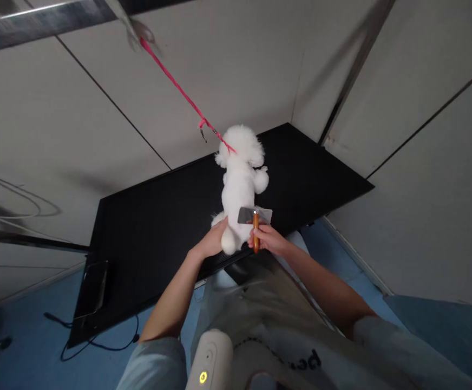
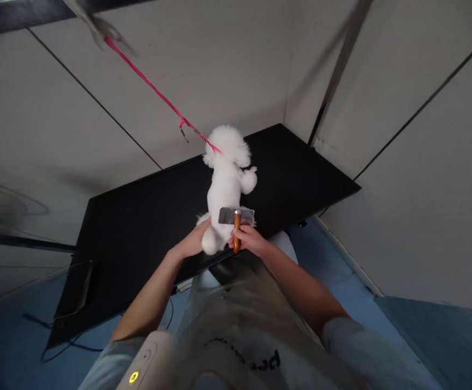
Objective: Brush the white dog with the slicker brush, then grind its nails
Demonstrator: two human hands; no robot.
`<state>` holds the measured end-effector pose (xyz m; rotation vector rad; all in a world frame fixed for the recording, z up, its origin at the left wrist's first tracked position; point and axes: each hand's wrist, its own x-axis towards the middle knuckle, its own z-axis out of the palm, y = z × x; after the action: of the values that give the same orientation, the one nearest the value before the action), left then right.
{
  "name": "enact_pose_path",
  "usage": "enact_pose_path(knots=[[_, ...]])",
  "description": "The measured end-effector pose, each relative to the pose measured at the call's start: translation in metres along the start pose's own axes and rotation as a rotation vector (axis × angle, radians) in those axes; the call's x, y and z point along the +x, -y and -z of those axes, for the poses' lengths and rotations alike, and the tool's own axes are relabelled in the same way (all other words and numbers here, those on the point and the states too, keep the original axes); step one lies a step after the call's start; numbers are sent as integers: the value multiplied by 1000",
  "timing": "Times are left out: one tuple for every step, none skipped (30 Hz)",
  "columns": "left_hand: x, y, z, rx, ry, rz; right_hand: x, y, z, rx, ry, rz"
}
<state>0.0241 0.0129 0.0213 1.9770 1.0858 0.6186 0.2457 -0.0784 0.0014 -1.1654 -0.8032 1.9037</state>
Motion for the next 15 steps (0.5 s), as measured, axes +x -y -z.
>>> enact_pose_path(knots=[[-9, -1, 12, 25, 79, -10, 2, -2, -3, -21, -36, -27], [-17, -2, 24, 53, 99, 11, 3, -9, -7, -68, 19, -85], [-23, -5, 34, 82, 79, 40, 1, -19, -11, -113, 117, -157], [-26, -10, 42, 107, 29, 63, -3, -32, -15, -156, 229, -271], [-27, -17, 44, 122, -26, 70, -6, -43, -17, -192, 304, -353], [-25, -25, 41, 126, -82, 56, -9, -52, -18, -185, 291, -343], [-18, -35, 32, 116, -157, 25, -10, -57, -17, -171, 286, -317], [-7, -44, 18, 77, -229, -17, -10, -56, -13, -154, 243, -256], [7, -53, 0, 10, -250, -60, -7, -52, -8, -137, 156, -146], [23, -59, -20, -73, -220, -96, -4, -46, -2, -142, 76, -62], [39, -62, -40, -157, -152, -116, -2, -39, 5, -168, 0, -12], [56, -63, -57, -217, -103, -101, 0, -35, 12, -216, -51, -2], [70, -60, -72, -238, -89, -50, -2, -33, 19, -281, -62, -46], [81, -55, -83, -214, -55, -6, -6, -34, 26, -339, -53, -107], [90, -48, -90, -159, -35, 20, -12, -37, 32, -387, -29, -161]])
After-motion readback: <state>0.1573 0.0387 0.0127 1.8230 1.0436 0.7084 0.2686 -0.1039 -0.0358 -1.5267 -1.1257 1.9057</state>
